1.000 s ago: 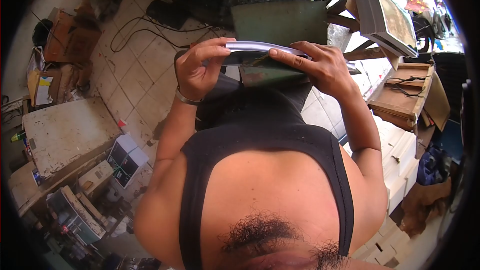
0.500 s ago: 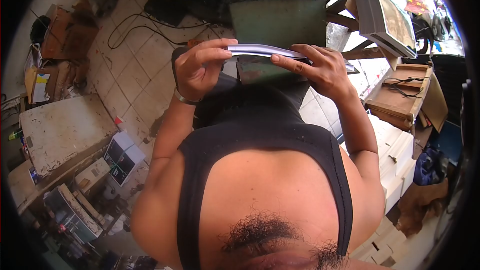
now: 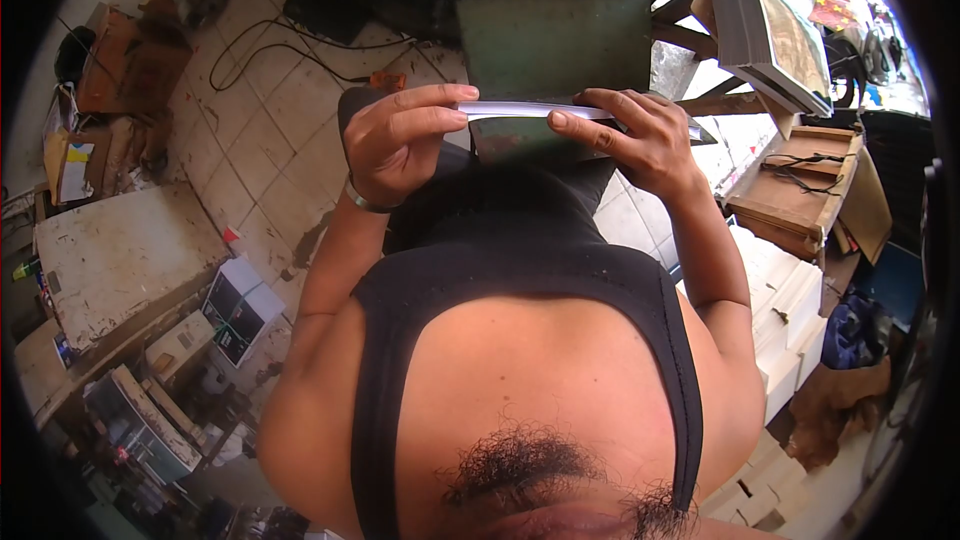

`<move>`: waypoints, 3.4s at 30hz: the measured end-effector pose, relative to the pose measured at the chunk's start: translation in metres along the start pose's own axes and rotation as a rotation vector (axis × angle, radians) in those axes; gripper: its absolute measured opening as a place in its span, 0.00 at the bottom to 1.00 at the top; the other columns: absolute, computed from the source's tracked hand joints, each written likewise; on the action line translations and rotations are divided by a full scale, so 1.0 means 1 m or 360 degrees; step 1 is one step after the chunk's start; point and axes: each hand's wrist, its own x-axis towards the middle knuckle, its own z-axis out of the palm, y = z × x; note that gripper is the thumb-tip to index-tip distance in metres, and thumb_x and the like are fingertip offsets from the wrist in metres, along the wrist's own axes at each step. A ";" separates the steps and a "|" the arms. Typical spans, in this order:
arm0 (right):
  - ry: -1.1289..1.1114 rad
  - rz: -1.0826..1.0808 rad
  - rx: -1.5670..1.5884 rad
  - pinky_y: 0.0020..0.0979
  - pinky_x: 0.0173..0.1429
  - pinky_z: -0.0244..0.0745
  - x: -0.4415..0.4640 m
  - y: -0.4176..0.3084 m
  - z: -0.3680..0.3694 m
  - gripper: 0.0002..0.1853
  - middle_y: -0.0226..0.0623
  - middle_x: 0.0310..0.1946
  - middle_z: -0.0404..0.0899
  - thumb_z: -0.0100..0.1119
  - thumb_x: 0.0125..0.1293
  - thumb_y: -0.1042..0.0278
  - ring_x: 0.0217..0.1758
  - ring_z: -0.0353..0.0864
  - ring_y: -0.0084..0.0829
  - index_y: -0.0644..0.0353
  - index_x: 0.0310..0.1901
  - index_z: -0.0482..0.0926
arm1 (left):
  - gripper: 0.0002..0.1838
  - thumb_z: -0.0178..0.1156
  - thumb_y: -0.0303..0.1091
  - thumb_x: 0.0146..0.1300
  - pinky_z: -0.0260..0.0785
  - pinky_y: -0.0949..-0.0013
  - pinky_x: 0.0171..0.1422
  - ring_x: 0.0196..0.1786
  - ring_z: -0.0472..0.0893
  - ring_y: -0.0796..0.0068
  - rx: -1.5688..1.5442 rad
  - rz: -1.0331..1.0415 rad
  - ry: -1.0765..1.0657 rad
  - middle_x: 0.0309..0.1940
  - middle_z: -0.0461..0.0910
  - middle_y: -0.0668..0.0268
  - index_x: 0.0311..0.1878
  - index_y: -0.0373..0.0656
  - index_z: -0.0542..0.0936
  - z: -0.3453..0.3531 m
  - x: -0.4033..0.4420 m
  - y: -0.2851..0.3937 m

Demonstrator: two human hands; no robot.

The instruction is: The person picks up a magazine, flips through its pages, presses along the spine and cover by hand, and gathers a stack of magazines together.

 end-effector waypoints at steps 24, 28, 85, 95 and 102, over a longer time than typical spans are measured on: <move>-0.0065 0.0053 0.0136 0.34 0.39 0.84 -0.001 0.000 0.002 0.34 0.35 0.44 0.88 0.66 0.60 0.72 0.40 0.89 0.34 0.32 0.69 0.81 | 0.28 0.63 0.18 0.71 0.83 0.67 0.54 0.50 0.90 0.62 -0.0280 -0.0320 0.0111 0.47 0.88 0.50 0.71 0.40 0.66 0.008 -0.017 -0.008; 0.0094 0.0156 0.0313 0.38 0.39 0.86 0.015 0.001 -0.011 0.34 0.42 0.42 0.88 0.63 0.52 0.79 0.39 0.89 0.41 0.46 0.64 0.85 | 0.53 0.70 0.32 0.70 0.72 0.52 0.72 0.62 0.84 0.50 -0.0300 -0.0539 0.0146 0.61 0.81 0.44 0.85 0.45 0.41 -0.002 -0.004 -0.010; 0.0090 -0.0139 0.0860 0.70 0.81 0.51 0.101 -0.089 -0.011 0.41 0.46 0.84 0.53 0.57 0.67 0.73 0.85 0.51 0.63 0.28 0.80 0.63 | 0.20 0.47 0.44 0.85 0.77 0.67 0.52 0.48 0.82 0.76 -0.0792 -0.0728 0.0801 0.44 0.85 0.64 0.52 0.37 0.80 -0.020 0.035 -0.023; -0.0087 -0.0232 0.0697 0.75 0.81 0.43 0.132 -0.108 -0.002 0.45 0.45 0.85 0.52 0.55 0.62 0.72 0.87 0.50 0.57 0.39 0.83 0.58 | 0.20 0.47 0.45 0.85 0.77 0.67 0.53 0.48 0.82 0.76 -0.0913 -0.0775 0.0801 0.45 0.84 0.64 0.53 0.37 0.80 -0.029 0.022 -0.016; -0.0080 -0.0219 0.0767 0.75 0.82 0.34 0.141 -0.117 0.007 0.42 0.46 0.84 0.53 0.56 0.64 0.67 0.87 0.50 0.58 0.38 0.82 0.62 | 0.20 0.46 0.45 0.85 0.77 0.66 0.53 0.48 0.82 0.75 -0.0917 -0.0812 0.0776 0.46 0.84 0.64 0.54 0.37 0.80 -0.030 0.017 -0.014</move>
